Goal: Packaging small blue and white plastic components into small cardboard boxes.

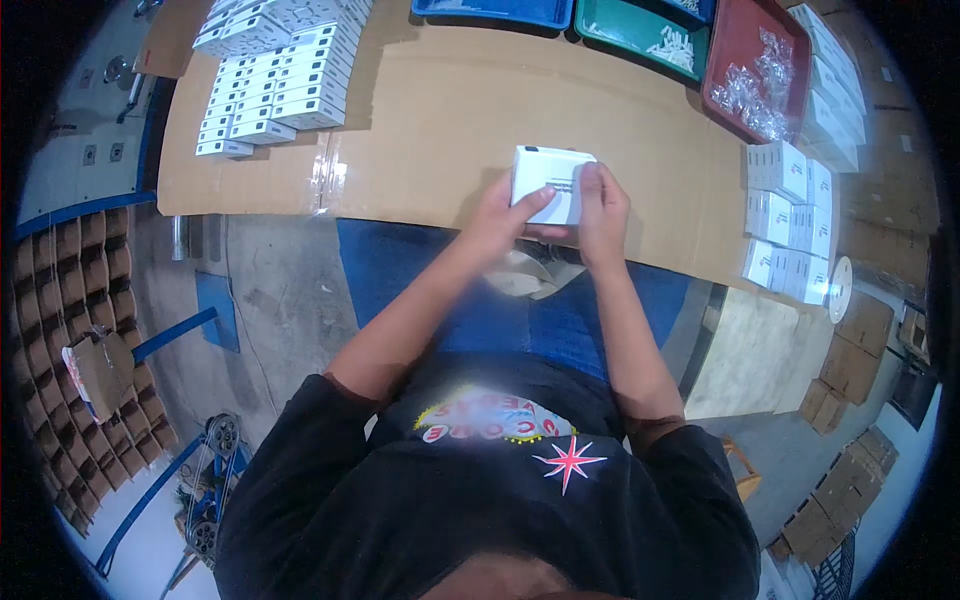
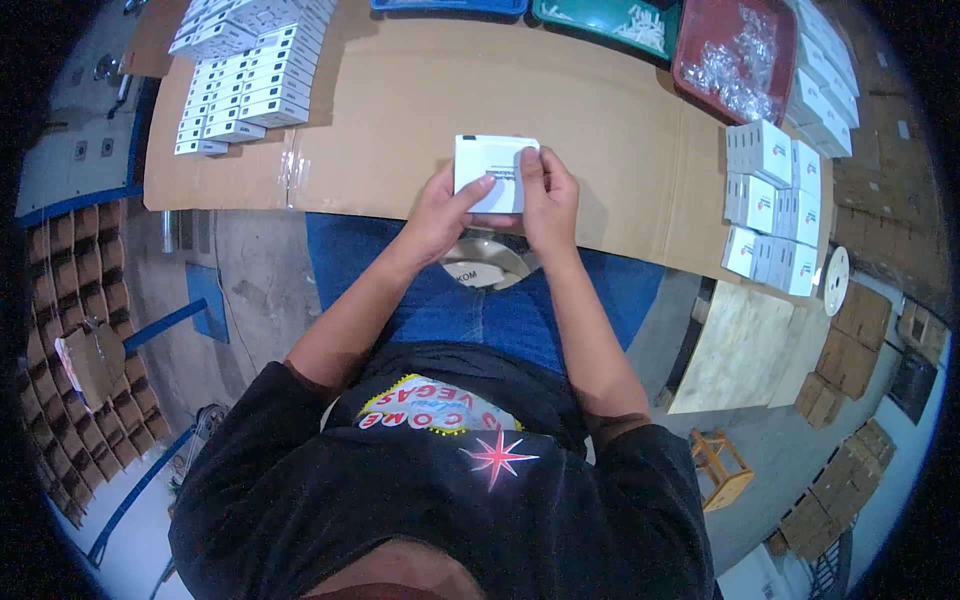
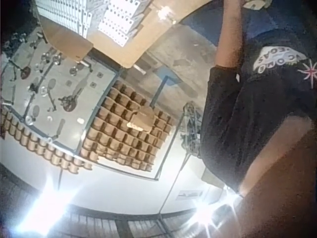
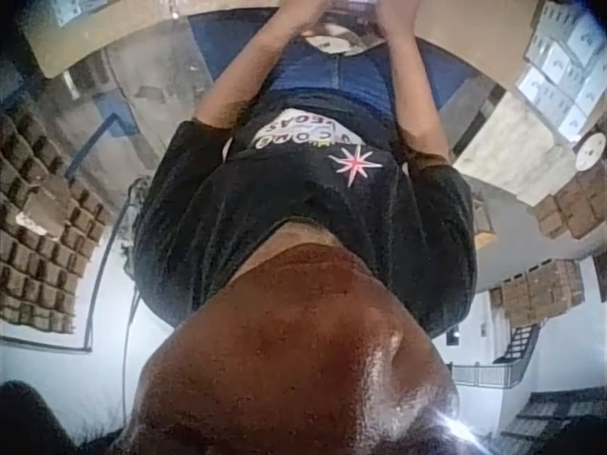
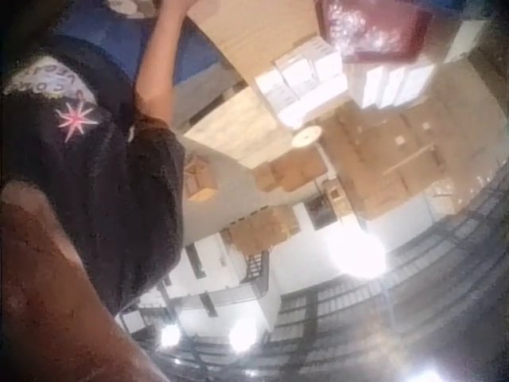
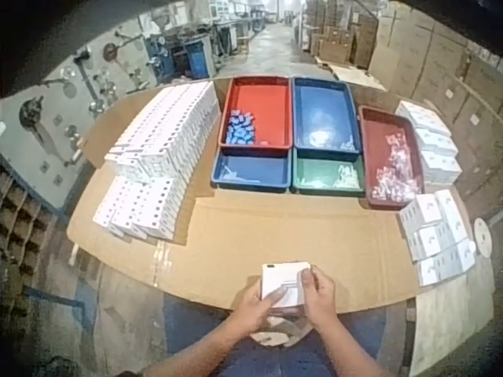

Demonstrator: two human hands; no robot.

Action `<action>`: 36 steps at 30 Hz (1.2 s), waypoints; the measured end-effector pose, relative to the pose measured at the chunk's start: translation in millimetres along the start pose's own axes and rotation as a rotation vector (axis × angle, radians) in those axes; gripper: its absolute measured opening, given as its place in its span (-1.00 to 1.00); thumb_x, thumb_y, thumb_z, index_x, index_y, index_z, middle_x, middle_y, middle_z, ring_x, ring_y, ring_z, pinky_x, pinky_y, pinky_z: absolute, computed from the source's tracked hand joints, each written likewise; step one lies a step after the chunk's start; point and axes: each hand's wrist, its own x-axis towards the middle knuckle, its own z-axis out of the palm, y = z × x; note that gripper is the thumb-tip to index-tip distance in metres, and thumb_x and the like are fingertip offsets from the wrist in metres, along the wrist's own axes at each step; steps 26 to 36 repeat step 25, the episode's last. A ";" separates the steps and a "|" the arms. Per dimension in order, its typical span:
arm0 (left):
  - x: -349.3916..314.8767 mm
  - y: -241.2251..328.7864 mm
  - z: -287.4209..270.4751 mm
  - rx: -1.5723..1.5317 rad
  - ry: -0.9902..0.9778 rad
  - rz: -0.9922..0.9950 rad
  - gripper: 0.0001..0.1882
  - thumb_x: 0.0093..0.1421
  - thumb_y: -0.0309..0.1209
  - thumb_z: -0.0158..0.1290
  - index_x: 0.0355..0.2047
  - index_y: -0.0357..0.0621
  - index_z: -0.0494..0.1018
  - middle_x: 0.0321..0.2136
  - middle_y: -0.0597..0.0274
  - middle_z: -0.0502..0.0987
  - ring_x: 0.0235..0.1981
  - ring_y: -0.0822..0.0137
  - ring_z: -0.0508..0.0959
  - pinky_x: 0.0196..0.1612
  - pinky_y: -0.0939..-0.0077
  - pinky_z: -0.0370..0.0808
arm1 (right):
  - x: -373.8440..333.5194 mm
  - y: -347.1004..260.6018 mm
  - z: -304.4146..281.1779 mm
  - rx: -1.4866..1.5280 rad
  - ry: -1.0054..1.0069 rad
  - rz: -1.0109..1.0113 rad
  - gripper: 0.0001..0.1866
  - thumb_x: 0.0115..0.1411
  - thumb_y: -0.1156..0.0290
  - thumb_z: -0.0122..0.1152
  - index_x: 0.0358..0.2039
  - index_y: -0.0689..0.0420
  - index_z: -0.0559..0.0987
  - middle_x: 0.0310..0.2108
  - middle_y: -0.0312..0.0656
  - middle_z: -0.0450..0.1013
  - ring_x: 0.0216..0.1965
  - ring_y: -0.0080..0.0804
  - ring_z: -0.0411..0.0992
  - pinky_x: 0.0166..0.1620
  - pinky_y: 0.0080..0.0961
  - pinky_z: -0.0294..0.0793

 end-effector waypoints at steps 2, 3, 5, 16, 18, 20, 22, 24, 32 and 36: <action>-0.2 9.5 2.7 -0.266 0.021 -0.111 -0.60 0.42 -0.33 0.06 0.16 -0.27 0.37 0.00 0.10 0.56 -0.07 0.30 0.63 -0.10 0.39 0.70 | 2.3 1.5 -4.2 0.061 -0.127 0.089 -0.66 0.44 0.21 0.17 -0.07 0.28 0.58 -0.29 -0.28 0.57 -0.29 -0.65 0.48 -0.24 -0.64 0.49; 0.1 8.3 2.5 -0.265 0.022 -0.111 -0.60 0.42 -0.33 0.06 0.16 -0.27 0.37 0.00 0.10 0.56 -0.07 0.30 0.63 -0.10 0.39 0.70 | 3.2 3.7 -7.5 0.062 -0.128 0.089 -0.66 0.44 0.21 0.17 -0.07 0.28 0.58 -0.29 -0.28 0.57 -0.29 -0.65 0.48 -0.24 -0.64 0.49; 1.5 2.6 0.9 -0.322 -0.014 -0.112 -0.60 0.42 -0.33 0.05 0.17 -0.28 0.35 0.00 0.06 0.56 -0.06 0.25 0.64 -0.21 0.37 0.77 | 4.3 7.1 -10.7 0.002 -0.177 0.046 -0.69 0.44 0.25 0.17 -0.04 0.28 0.57 -0.26 -0.26 0.57 -0.26 -0.63 0.48 -0.21 -0.63 0.49; 4.7 7.0 -5.4 -0.404 -0.102 -0.136 -0.54 0.42 -0.37 0.01 0.24 -0.32 0.28 0.13 0.00 0.47 0.14 0.15 0.54 0.16 0.11 0.60 | 5.5 6.5 -1.6 0.008 -0.067 0.059 -0.70 0.44 0.24 0.18 -0.18 0.28 0.59 -0.36 -0.29 0.56 -0.34 -0.67 0.48 -0.30 -0.65 0.48; 5.5 5.9 -5.5 -0.400 -0.113 -0.133 -0.54 0.42 -0.37 0.00 0.25 -0.33 0.27 0.16 -0.01 0.46 0.17 0.14 0.52 0.17 0.10 0.59 | 6.4 8.5 -2.6 0.022 -0.064 0.067 -0.71 0.45 0.25 0.17 -0.21 0.27 0.59 -0.39 -0.31 0.55 -0.36 -0.68 0.47 -0.32 -0.66 0.47; 8.5 2.5 -4.8 -0.433 -0.089 -0.155 -0.53 0.42 -0.38 -0.01 0.26 -0.33 0.26 0.17 -0.02 0.45 0.19 0.12 0.51 0.21 0.06 0.55 | 9.2 12.0 -4.2 -0.004 -0.057 0.071 -0.70 0.41 0.22 0.23 -0.17 0.25 0.57 -0.38 -0.26 0.55 -0.35 -0.62 0.48 -0.30 -0.63 0.48; 10.1 1.8 -6.1 -0.431 -0.073 -0.134 -0.52 0.42 -0.38 0.00 0.28 -0.31 0.25 0.18 -0.02 0.44 0.20 0.11 0.49 0.24 0.04 0.52 | 8.1 8.7 4.4 -0.135 0.052 -0.050 -0.66 0.37 0.19 0.28 -0.10 0.24 0.54 -0.32 -0.20 0.54 -0.31 -0.56 0.50 -0.26 -0.60 0.49; 8.4 3.4 -7.2 -0.427 -0.021 -0.132 -0.46 0.42 -0.34 0.01 0.34 -0.22 0.20 0.23 0.03 0.39 0.27 0.09 0.42 0.28 0.03 0.46 | 6.3 2.6 5.9 -0.452 0.133 -0.187 -0.50 0.29 0.11 0.37 0.04 0.21 0.46 -0.11 -0.13 0.49 -0.13 -0.40 0.47 -0.11 -0.55 0.48; 5.2 9.0 -4.6 -0.424 0.013 -0.144 -0.42 0.41 -0.30 0.03 0.37 -0.14 0.17 0.27 0.07 0.36 0.31 0.09 0.37 0.30 0.04 0.42 | 8.0 -0.4 -2.5 -0.638 0.103 -0.210 -0.39 0.25 0.07 0.42 0.11 0.20 0.40 0.04 -0.12 0.44 0.00 -0.30 0.44 -0.01 -0.52 0.46; 5.2 9.0 -4.6 -0.424 0.013 -0.144 -0.42 0.41 -0.30 0.03 0.37 -0.14 0.17 0.27 0.07 0.36 0.31 0.09 0.37 0.30 0.04 0.42 | 8.0 -0.4 -2.5 -0.638 0.103 -0.210 -0.39 0.25 0.07 0.42 0.11 0.20 0.40 0.04 -0.12 0.44 0.00 -0.30 0.44 -0.01 -0.52 0.46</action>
